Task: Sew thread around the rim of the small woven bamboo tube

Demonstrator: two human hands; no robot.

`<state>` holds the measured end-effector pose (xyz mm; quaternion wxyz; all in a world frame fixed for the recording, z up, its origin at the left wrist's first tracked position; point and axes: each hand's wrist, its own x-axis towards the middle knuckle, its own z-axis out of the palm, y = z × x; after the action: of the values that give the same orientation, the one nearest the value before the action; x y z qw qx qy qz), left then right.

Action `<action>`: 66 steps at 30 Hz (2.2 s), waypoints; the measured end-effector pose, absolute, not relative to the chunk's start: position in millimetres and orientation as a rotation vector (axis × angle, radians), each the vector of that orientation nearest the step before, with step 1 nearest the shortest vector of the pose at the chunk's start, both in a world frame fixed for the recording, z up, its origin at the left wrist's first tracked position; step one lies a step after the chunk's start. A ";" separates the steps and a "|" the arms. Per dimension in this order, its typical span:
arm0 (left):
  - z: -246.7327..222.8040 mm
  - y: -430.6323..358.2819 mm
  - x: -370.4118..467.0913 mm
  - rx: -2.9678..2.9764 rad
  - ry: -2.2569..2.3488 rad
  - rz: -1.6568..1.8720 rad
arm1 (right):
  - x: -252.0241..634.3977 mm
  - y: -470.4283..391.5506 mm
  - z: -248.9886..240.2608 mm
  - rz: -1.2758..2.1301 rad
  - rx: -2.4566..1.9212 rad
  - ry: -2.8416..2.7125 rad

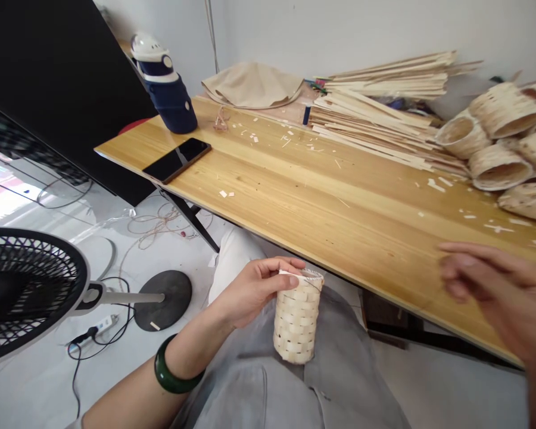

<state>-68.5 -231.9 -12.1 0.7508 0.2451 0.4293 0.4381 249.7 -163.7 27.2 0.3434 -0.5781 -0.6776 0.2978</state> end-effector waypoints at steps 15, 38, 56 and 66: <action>-16.5 -232.9 -67.8 0.747 0.831 0.995 | 145.1 -175.6 30.4 1.028 -0.876 -2.446; -11.2 -230.4 -65.8 0.820 0.813 1.012 | 149.9 -163.5 42.1 1.196 -0.779 -2.529; -19.7 -222.4 -70.3 1.041 0.662 0.922 | 145.3 -136.6 32.5 1.819 -0.535 -2.451; -26.8 -218.3 -69.9 1.125 0.619 0.952 | 142.0 -141.3 28.1 1.757 -0.501 -2.451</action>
<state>-69.9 -218.3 -26.8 0.6973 0.5044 0.2777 0.4269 142.0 -141.3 28.1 0.0423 -0.1638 -0.8009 0.5744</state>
